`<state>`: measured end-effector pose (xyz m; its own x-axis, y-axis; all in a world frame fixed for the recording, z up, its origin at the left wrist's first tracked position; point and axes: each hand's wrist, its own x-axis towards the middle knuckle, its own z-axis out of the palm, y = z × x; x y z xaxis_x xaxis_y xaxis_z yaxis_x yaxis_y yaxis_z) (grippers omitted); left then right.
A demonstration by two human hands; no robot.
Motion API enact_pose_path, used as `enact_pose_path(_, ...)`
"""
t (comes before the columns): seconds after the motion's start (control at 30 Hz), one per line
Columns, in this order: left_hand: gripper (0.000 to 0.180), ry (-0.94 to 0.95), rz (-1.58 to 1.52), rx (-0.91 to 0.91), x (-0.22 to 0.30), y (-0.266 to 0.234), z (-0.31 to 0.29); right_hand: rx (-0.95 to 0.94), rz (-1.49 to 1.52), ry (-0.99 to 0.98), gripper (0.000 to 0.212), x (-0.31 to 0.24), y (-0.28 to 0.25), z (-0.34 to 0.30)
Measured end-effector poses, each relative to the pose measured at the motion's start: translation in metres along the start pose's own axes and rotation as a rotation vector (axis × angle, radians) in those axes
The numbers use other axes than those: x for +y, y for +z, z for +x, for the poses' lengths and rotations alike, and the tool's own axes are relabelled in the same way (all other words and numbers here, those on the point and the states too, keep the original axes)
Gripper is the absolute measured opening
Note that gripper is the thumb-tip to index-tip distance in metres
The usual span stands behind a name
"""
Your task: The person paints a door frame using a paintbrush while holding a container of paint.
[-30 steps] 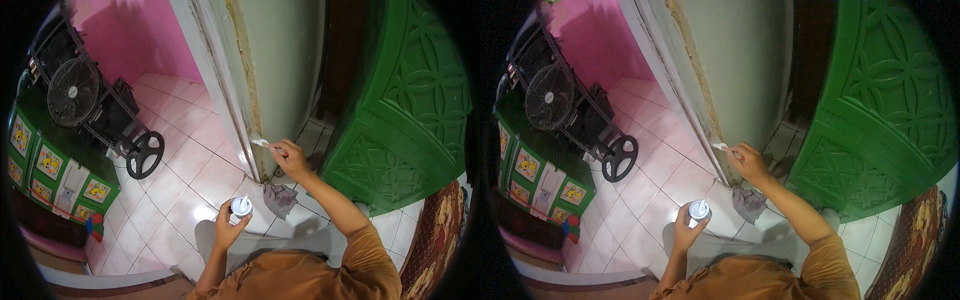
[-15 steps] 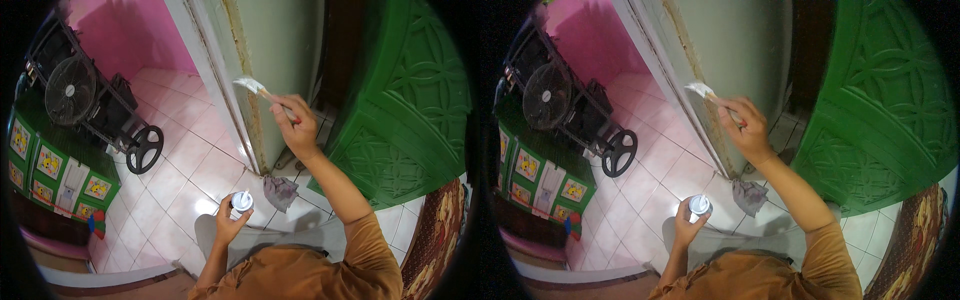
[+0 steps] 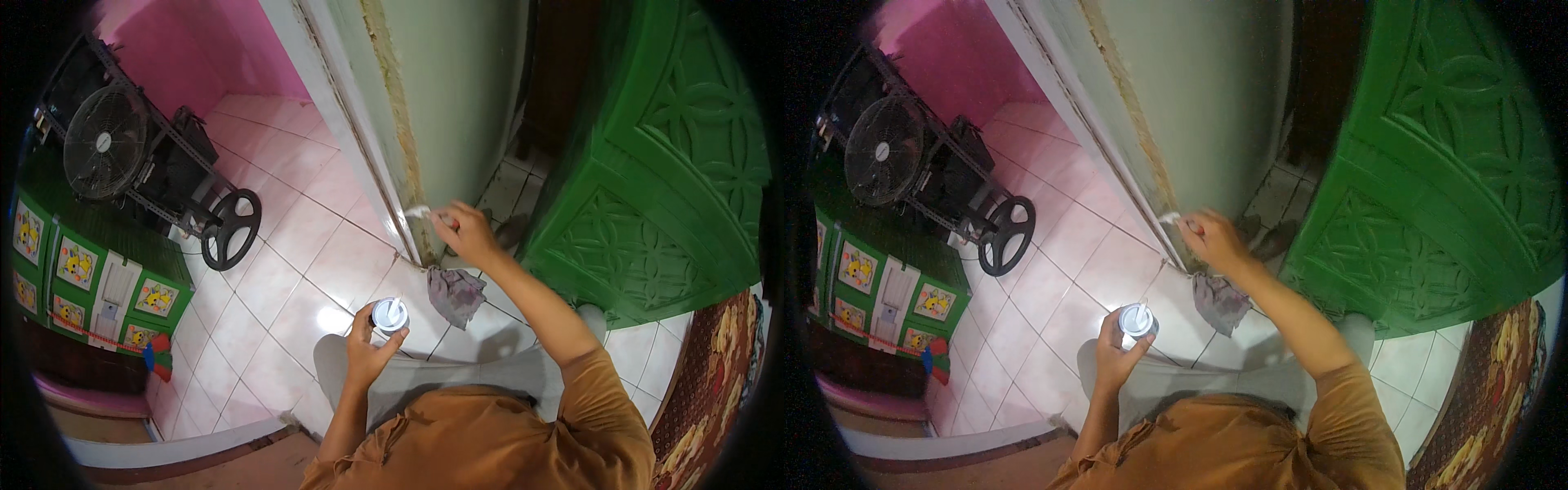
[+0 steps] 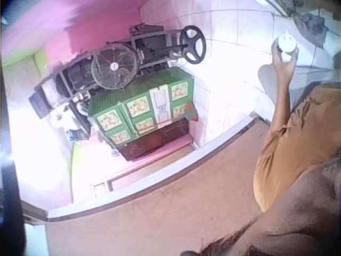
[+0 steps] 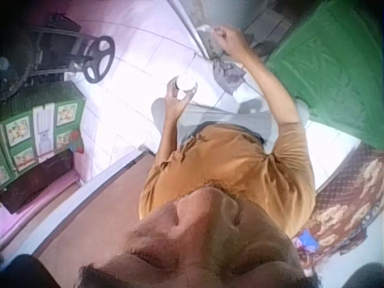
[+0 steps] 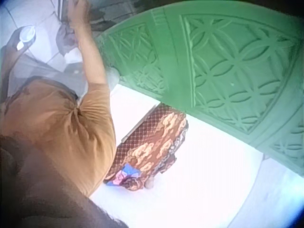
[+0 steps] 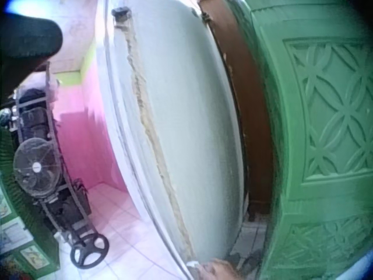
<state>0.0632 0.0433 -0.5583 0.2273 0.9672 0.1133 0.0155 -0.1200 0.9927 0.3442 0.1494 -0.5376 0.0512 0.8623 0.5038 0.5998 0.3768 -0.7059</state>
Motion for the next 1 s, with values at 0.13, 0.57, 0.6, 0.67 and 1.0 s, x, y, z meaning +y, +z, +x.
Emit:
enact_pose_path(0.13,0.064,0.006,0.016,-0.016,0.000,-0.002,0.000,0.157,0.076,-0.169,0.014,-0.061,-0.026,0.055)
enact_pose_path(0.57,0.065,0.019,0.056,0.015,-0.005,0.000,0.003,0.209,0.223,-0.055,0.018,0.002,0.022,-0.010)
enact_pose_path(0.6,0.065,0.014,0.054,0.016,-0.005,0.001,0.004,0.205,0.222,-0.051,0.018,0.012,0.024,-0.016)
enact_pose_path(0.67,0.065,-0.001,0.104,-0.003,-0.007,-0.001,0.007,0.049,0.145,0.012,0.018,0.019,0.024,-0.026)
enact_pose_path(1.0,0.066,0.064,0.152,-0.002,-0.050,0.004,0.042,0.084,0.287,0.214,0.014,-0.073,-0.052,-0.030)
